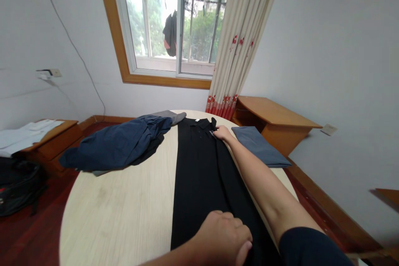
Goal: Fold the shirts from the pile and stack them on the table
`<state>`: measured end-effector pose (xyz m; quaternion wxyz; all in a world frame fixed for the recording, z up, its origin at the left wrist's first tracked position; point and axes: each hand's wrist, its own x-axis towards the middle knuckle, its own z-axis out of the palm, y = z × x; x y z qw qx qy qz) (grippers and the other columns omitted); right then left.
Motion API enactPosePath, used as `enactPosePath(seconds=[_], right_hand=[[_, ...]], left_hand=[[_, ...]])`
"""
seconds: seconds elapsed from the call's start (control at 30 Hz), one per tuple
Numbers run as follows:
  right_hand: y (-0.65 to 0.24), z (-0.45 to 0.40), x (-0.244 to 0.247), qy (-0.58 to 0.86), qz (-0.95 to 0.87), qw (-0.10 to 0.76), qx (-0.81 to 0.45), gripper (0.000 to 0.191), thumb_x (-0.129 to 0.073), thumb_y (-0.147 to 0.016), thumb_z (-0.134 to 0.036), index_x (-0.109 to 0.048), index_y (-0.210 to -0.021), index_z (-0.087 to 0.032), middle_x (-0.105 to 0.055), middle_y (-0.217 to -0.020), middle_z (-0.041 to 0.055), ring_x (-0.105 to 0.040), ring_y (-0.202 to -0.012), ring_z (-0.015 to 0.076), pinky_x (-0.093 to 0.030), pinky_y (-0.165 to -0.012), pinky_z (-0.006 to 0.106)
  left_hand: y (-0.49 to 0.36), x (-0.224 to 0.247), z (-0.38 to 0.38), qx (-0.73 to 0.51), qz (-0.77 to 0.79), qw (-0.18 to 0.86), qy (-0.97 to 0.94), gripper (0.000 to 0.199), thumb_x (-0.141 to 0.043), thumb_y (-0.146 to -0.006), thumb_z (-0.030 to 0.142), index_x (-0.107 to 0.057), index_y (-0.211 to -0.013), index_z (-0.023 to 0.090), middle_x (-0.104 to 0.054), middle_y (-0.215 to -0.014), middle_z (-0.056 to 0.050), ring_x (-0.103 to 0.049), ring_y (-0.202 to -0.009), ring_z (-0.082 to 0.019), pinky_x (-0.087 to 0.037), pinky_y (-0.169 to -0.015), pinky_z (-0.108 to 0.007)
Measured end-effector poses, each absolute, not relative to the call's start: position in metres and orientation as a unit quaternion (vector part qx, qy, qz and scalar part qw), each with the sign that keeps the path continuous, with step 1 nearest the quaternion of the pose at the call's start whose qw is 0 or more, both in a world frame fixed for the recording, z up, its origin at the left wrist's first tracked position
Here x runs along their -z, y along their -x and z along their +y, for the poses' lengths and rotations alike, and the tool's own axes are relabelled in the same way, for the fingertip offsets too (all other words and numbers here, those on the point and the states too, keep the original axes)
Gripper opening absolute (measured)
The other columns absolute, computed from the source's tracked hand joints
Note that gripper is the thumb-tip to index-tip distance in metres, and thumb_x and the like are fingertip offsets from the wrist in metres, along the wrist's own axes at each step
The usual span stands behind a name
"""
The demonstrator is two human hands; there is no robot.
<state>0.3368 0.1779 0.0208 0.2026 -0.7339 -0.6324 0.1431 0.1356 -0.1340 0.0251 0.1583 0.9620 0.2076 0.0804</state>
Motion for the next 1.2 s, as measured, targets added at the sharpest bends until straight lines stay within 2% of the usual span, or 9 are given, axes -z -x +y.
enactPosePath(seconds=[0.23, 0.33, 0.43, 0.5, 0.6, 0.67, 0.77, 0.93, 1.2], right_hand=[[-0.329, 0.182, -0.016, 0.714, -0.662, 0.193, -0.123, 0.046, -0.066, -0.081, -0.025, -0.069, -0.126, -0.016, -0.068, -0.129, 0.0088, -0.063, -0.119, 0.0254, -0.046, -0.098, 0.026], [-0.329, 0.18, -0.014, 0.701, -0.677, 0.179, -0.131, 0.044, -0.063, -0.088, -0.037, -0.069, -0.126, -0.016, -0.067, -0.13, 0.0098, -0.061, -0.122, 0.0259, -0.044, -0.101, 0.028], [-0.327, 0.173, -0.013, 0.684, -0.704, 0.145, -0.123, 0.049, -0.047, -0.097, -0.05, -0.071, -0.123, -0.017, -0.069, -0.126, 0.0118, -0.062, -0.119, 0.0272, -0.045, -0.102, 0.031], [-0.325, 0.168, -0.009, 0.675, -0.723, 0.123, -0.086, 0.051, -0.04, -0.1, -0.049, -0.064, -0.132, -0.017, -0.061, -0.138, 0.0133, -0.055, -0.128, 0.0284, -0.04, -0.108, 0.035], [-0.32, 0.161, 0.0, 0.665, -0.74, 0.087, -0.051, 0.057, -0.037, -0.101, -0.047, -0.045, -0.15, -0.017, -0.036, -0.159, 0.0132, -0.033, -0.146, 0.0289, -0.027, -0.118, 0.044], [-0.318, 0.159, 0.008, 0.668, -0.739, 0.068, -0.06, 0.063, -0.033, -0.102, -0.05, -0.031, -0.156, -0.017, -0.024, -0.164, 0.0118, -0.021, -0.151, 0.0278, -0.021, -0.12, 0.049], [-0.315, 0.16, 0.016, 0.677, -0.729, 0.06, -0.079, 0.068, -0.026, -0.102, -0.056, -0.021, -0.159, -0.02, -0.016, -0.166, 0.0102, -0.014, -0.153, 0.0272, -0.016, -0.12, 0.054], [-0.313, 0.173, 0.018, 0.689, -0.718, 0.049, -0.084, 0.068, -0.024, -0.101, -0.058, -0.018, -0.16, -0.024, -0.012, -0.167, 0.009, -0.011, -0.153, 0.0287, -0.015, -0.119, 0.057], [-0.312, 0.207, 0.021, 0.707, -0.699, 0.05, -0.097, 0.063, -0.025, -0.101, -0.058, -0.023, -0.158, -0.033, -0.011, -0.167, 0.0077, -0.009, -0.153, 0.034, -0.013, -0.118, 0.06]], left_hand=[[-0.138, -0.022, -0.133, -0.052, 0.211, 0.161, -0.963, 0.017, -0.059, -0.091, 0.033, -0.065, -0.1, 0.02, -0.074, -0.096, -0.001, -0.066, -0.083, -0.019, -0.047, -0.07, -0.03], [-0.139, -0.02, -0.133, -0.05, 0.208, 0.164, -0.963, 0.016, -0.061, -0.089, 0.032, -0.066, -0.099, 0.02, -0.075, -0.095, -0.001, -0.066, -0.082, -0.019, -0.047, -0.069, -0.029], [-0.14, -0.018, -0.132, -0.046, 0.208, 0.167, -0.963, 0.016, -0.061, -0.089, 0.032, -0.066, -0.1, 0.021, -0.075, -0.095, -0.001, -0.067, -0.082, -0.019, -0.048, -0.069, -0.029], [-0.141, -0.017, -0.132, -0.036, 0.207, 0.162, -0.964, 0.016, -0.061, -0.09, 0.032, -0.067, -0.099, 0.02, -0.075, -0.095, -0.001, -0.067, -0.081, -0.019, -0.048, -0.069, -0.029], [-0.144, -0.013, -0.132, -0.03, 0.201, 0.147, -0.968, 0.017, -0.063, -0.089, 0.034, -0.067, -0.096, 0.019, -0.076, -0.094, -0.001, -0.068, -0.08, -0.019, -0.049, -0.066, -0.029], [-0.145, -0.009, -0.131, -0.029, 0.194, 0.134, -0.971, 0.018, -0.064, -0.088, 0.036, -0.067, -0.093, 0.018, -0.076, -0.09, -0.001, -0.068, -0.077, -0.019, -0.048, -0.061, -0.029], [-0.148, -0.001, -0.13, -0.024, 0.177, 0.115, -0.977, 0.018, -0.065, -0.088, 0.037, -0.067, -0.09, 0.019, -0.075, -0.084, -0.001, -0.067, -0.072, -0.019, -0.045, -0.054, -0.029], [-0.152, 0.015, -0.126, -0.025, 0.153, 0.093, -0.983, 0.021, -0.066, -0.087, 0.041, -0.066, -0.086, 0.02, -0.075, -0.079, 0.0, -0.067, -0.068, -0.019, -0.038, -0.048, -0.027], [-0.156, 0.037, -0.117, -0.054, 0.137, 0.087, -0.985, 0.029, -0.065, -0.091, 0.046, -0.063, -0.079, 0.02, -0.071, -0.07, 0.003, -0.064, -0.062, -0.013, -0.027, -0.043, -0.025]])
